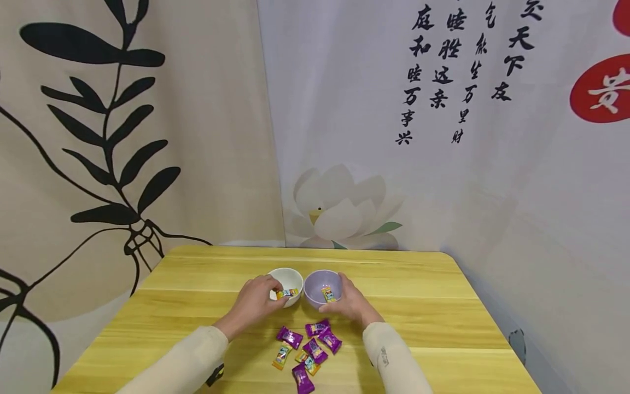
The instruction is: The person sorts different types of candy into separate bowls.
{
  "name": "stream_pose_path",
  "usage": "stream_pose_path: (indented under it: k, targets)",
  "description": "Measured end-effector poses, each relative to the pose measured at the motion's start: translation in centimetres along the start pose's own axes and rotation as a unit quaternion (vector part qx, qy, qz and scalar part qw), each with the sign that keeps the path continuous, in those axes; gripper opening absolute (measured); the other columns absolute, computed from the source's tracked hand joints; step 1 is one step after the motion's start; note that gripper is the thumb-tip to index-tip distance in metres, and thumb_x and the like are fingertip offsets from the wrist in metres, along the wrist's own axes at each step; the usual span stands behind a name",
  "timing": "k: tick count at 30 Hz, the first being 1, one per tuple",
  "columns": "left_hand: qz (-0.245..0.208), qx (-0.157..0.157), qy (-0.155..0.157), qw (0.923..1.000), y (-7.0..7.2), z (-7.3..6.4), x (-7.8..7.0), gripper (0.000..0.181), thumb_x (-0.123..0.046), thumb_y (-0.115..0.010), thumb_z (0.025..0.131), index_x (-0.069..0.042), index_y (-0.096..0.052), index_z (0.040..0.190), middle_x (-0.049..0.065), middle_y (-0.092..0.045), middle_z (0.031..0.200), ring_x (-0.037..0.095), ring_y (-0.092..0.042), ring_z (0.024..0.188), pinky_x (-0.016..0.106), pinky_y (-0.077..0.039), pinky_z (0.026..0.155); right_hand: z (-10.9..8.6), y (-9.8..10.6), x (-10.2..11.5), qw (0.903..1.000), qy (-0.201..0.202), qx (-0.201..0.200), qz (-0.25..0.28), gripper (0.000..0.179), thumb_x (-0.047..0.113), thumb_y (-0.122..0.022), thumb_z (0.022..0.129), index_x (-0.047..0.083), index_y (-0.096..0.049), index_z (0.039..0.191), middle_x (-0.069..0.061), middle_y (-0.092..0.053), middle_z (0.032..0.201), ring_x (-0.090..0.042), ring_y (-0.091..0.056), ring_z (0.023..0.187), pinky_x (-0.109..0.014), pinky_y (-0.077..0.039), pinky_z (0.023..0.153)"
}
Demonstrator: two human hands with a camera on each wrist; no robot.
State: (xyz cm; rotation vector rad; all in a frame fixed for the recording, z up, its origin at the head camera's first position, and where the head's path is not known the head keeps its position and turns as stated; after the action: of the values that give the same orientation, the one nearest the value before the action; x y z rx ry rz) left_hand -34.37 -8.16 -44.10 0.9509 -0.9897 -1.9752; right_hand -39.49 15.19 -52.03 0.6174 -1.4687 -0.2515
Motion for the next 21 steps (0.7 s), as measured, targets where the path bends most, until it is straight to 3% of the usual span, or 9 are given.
stream_pose_path:
  k: [9,21]
  targets:
    - [0.011,0.006,0.009,0.9999,-1.3,2.6,-1.3,0.024,-0.038,-0.076,0.084,-0.014,-0.073,0.086,-0.003,-0.064,0.086,0.019,-0.059,0.084,0.042,-0.047,0.078,-0.3,-0.1,0.5,0.9999,0.012,0.006,0.0,0.116,0.037,-0.091,0.07,0.003,-0.02,0.155,-0.018,-0.045,0.144,-0.039,-0.047,0.128,-0.058,-0.035,0.108]
    - [0.043,0.03,0.018,0.9985,-3.6,4.7,-2.6,0.026,-0.038,-0.077,0.083,-0.012,-0.074,0.086,-0.002,-0.061,0.086,0.021,-0.058,0.087,0.043,-0.048,0.084,-0.1,0.0,0.2,0.9997,0.022,0.012,0.005,0.116,0.035,-0.09,0.071,0.002,-0.018,0.155,-0.019,-0.045,0.143,-0.036,-0.049,0.124,-0.056,-0.038,0.106]
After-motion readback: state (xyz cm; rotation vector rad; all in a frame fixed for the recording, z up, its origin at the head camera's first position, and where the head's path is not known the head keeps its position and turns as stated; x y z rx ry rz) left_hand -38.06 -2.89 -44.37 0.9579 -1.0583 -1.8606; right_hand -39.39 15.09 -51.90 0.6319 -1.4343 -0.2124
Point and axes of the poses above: each hand's wrist, its own z-axis towards the middle knuckle, its own y-axis out of the back of the hand, x = y × z, the point moved 7 cm from there along z, towards the middle knuckle
